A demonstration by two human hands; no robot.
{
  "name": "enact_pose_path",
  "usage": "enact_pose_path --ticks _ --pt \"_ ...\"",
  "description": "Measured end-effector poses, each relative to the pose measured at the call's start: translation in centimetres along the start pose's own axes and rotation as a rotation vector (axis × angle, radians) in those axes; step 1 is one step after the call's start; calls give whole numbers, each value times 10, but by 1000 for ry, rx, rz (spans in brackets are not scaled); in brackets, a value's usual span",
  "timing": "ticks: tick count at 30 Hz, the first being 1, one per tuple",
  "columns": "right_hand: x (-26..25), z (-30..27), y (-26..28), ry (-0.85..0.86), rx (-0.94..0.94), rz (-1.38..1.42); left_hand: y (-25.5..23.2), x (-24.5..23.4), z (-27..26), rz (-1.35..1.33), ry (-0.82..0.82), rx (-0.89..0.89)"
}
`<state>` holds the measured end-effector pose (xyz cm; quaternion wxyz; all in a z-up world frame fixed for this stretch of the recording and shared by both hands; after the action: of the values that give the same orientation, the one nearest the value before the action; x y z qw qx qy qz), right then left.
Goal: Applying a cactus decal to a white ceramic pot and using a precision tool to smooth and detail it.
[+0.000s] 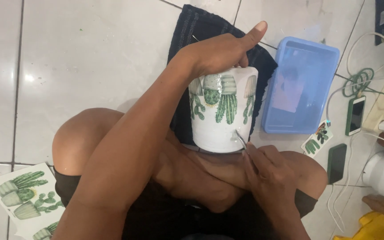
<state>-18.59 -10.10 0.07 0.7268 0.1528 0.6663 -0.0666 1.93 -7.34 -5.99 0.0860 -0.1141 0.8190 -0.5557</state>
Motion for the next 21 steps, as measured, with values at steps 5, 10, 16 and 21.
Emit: enact_pose_path --ticks 5,10,16,21 --pt "-4 -7 2 -36 -24 -15 1 -18 10 4 -260 306" --pt "-7 -16 -6 -63 -13 113 -36 -36 -54 370 -774 820" --pt "24 -28 -85 -110 331 390 -38 77 -117 800 -599 726" --pt "56 -45 -124 -114 629 890 7 138 -102 1099 -501 608"
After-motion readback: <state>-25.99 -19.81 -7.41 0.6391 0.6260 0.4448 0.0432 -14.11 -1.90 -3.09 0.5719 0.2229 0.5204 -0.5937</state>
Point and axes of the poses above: each hand's wrist, its own z-axis towards the middle knuckle, its own x-axis out of the palm, y = z × x, the point moved 9 cm from there along z, towards the middle knuckle, and after that the axes turned 14 degrees about x, right-handed, at the moved point
